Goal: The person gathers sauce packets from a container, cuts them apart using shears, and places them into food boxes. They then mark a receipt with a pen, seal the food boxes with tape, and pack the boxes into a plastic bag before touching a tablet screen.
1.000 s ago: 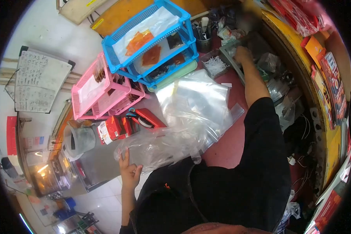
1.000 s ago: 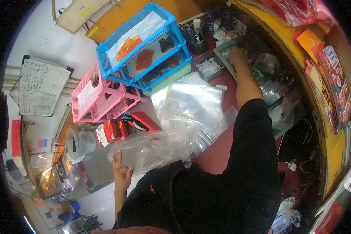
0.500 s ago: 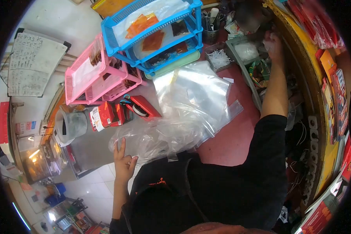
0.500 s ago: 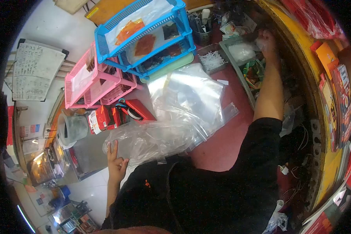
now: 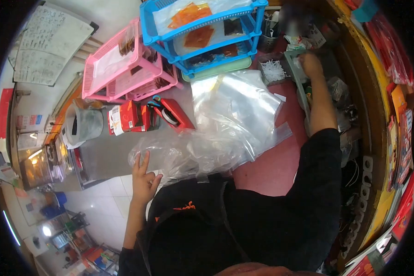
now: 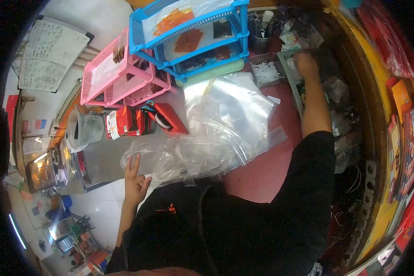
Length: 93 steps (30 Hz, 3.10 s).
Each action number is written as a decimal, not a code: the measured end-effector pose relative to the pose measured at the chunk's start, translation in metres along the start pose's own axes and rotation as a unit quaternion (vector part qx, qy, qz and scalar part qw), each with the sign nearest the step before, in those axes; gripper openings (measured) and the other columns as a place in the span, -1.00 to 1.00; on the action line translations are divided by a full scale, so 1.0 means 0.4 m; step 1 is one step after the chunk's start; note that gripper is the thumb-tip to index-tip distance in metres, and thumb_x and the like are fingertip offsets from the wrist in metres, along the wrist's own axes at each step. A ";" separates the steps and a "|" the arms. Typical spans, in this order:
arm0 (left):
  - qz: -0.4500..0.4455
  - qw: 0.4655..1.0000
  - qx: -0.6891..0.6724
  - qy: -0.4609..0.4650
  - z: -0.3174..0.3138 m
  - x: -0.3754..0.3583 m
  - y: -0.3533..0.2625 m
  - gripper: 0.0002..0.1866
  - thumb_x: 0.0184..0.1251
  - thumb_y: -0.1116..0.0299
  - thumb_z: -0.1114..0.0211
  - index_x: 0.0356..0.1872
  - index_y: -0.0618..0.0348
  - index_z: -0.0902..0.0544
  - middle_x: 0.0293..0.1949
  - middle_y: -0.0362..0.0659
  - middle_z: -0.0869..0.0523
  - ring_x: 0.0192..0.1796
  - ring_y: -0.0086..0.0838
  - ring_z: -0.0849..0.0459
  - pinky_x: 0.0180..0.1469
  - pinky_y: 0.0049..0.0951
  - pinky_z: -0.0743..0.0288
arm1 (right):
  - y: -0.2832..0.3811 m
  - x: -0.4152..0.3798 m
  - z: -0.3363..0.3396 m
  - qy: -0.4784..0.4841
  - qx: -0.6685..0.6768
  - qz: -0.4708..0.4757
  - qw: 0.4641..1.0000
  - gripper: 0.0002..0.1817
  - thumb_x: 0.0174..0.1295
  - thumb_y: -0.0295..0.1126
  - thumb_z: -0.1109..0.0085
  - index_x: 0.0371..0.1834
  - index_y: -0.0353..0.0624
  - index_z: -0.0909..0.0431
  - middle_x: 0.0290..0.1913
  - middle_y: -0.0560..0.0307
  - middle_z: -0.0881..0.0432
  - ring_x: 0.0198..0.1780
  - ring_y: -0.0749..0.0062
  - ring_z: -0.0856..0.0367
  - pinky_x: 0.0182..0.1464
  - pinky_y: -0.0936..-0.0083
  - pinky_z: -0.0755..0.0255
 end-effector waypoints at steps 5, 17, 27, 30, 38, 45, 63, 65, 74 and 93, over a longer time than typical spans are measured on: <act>-0.005 1.000 0.001 0.008 -0.010 0.005 0.008 -0.61 0.10 0.36 -0.43 -0.76 0.23 -0.43 0.49 0.00 -0.28 0.52 0.16 -0.10 0.45 0.01 -0.04 | -0.080 -0.011 0.073 -0.091 0.193 0.022 0.977 -0.76 0.21 -0.30 -0.19 -0.19 -0.23 -0.68 0.00 -0.18 -0.62 0.10 0.02 -0.61 0.16 0.25 -0.46; -0.016 0.999 -0.042 0.019 -0.016 0.041 0.015 -0.60 0.12 0.33 -0.44 -0.76 0.26 -0.45 0.48 -0.02 -0.29 0.55 0.12 -0.02 0.48 -0.02 0.00 | 0.384 -0.525 0.176 -0.112 0.688 -0.084 0.712 -0.79 0.40 -0.40 -0.08 0.03 -0.10 -0.36 -0.23 0.16 -0.54 -0.26 0.48 -0.57 -0.26 0.50 -0.53; -0.115 0.989 -0.085 0.049 -0.012 0.056 0.052 -0.60 0.12 0.24 -0.45 -0.72 0.23 -0.49 0.49 -0.03 -0.26 0.52 0.24 -0.02 0.42 0.15 -0.05 | 1.151 -0.797 -0.051 0.162 0.462 0.308 0.816 -0.68 0.06 -0.49 -0.21 -0.06 -0.16 -0.53 -0.08 -0.11 -0.63 0.02 -0.05 -0.58 0.07 0.07 -0.42; -0.124 0.989 -0.076 0.032 0.036 0.029 0.081 -0.60 0.11 0.25 -0.46 -0.72 0.24 -0.48 0.49 0.00 -0.25 0.53 0.28 0.01 0.43 0.16 -0.01 | 1.304 -0.748 -0.119 0.218 0.333 0.325 0.858 -0.62 0.08 -0.42 -0.21 0.02 -0.21 -0.49 -0.02 -0.16 -0.61 0.06 -0.02 -0.57 0.10 0.06 -0.40; 0.008 0.990 -0.061 -0.130 0.269 -0.192 0.321 -0.61 0.05 0.32 -0.47 -0.73 0.28 -0.45 0.48 0.14 -0.23 0.55 0.27 0.10 0.49 0.14 0.21 | 1.606 -0.775 -0.067 0.480 0.343 0.411 0.695 -0.42 0.11 -0.29 -0.18 0.20 -0.34 -0.40 0.25 -0.33 -0.45 0.25 -0.08 -0.47 0.23 0.09 -0.37; 0.071 0.970 -0.059 -0.225 0.341 -0.372 0.549 -0.59 0.12 0.34 -0.43 -0.73 0.30 -0.41 0.50 0.12 -0.19 0.55 0.31 0.16 0.49 0.17 0.28 | 1.839 -0.796 0.018 0.257 0.367 0.517 0.729 -0.59 0.15 -0.49 -0.07 0.12 -0.18 -0.52 0.09 -0.12 -0.61 0.15 0.11 -0.58 0.24 0.18 -0.39; 0.247 0.950 0.007 -0.189 0.205 -0.721 1.219 -0.73 0.04 0.22 -0.49 -0.64 0.17 -0.68 0.56 -0.01 -0.08 0.52 0.39 0.15 0.42 0.40 0.19 | 1.951 -0.403 -0.096 0.112 0.043 0.355 0.927 0.19 -0.31 -0.16 -0.56 0.50 -0.03 -0.06 0.29 -0.31 -0.32 0.32 -0.26 -0.29 0.36 -0.03 -0.20; 0.281 0.946 0.007 -0.161 0.213 -0.719 1.230 -0.76 -0.03 0.24 -0.53 -0.62 0.16 -0.69 0.56 -0.04 -0.06 0.53 0.34 0.15 0.42 0.40 0.15 | 2.052 -0.409 -0.071 0.120 0.095 0.393 0.907 0.19 -0.30 -0.15 -0.56 0.50 -0.05 -0.06 0.26 -0.33 -0.35 0.29 -0.26 -0.33 0.34 0.00 -0.25; 0.366 0.928 0.010 -0.066 0.221 -0.693 1.223 -0.27 -0.23 0.28 -0.63 0.11 0.05 -0.52 0.57 0.00 0.02 0.57 0.07 0.08 0.43 0.40 0.13 | 2.403 -0.457 -0.431 0.199 -0.059 0.334 0.919 0.15 -0.31 -0.13 -0.62 0.45 0.10 -0.13 0.31 -0.16 -0.32 0.34 -0.25 -0.29 0.33 -0.24 -0.16; 0.531 0.620 -0.358 -0.454 0.086 -0.827 1.401 -0.60 0.24 0.24 -0.45 -0.06 0.26 -0.50 -0.22 -0.12 -0.63 -0.34 -0.48 -0.56 -0.29 -0.50 -0.40 | 1.942 -0.449 -0.196 0.199 -0.060 0.247 0.947 0.34 -0.32 -0.30 -0.53 0.59 0.07 0.21 0.28 -0.24 -0.30 0.32 -0.24 -0.28 0.35 -0.07 -0.16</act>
Point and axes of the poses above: each hand's wrist, its own x-axis towards the middle knuckle, its own z-axis out of the back of the hand, y = z × x, the point moved 3 cm from there along x, towards the middle knuckle
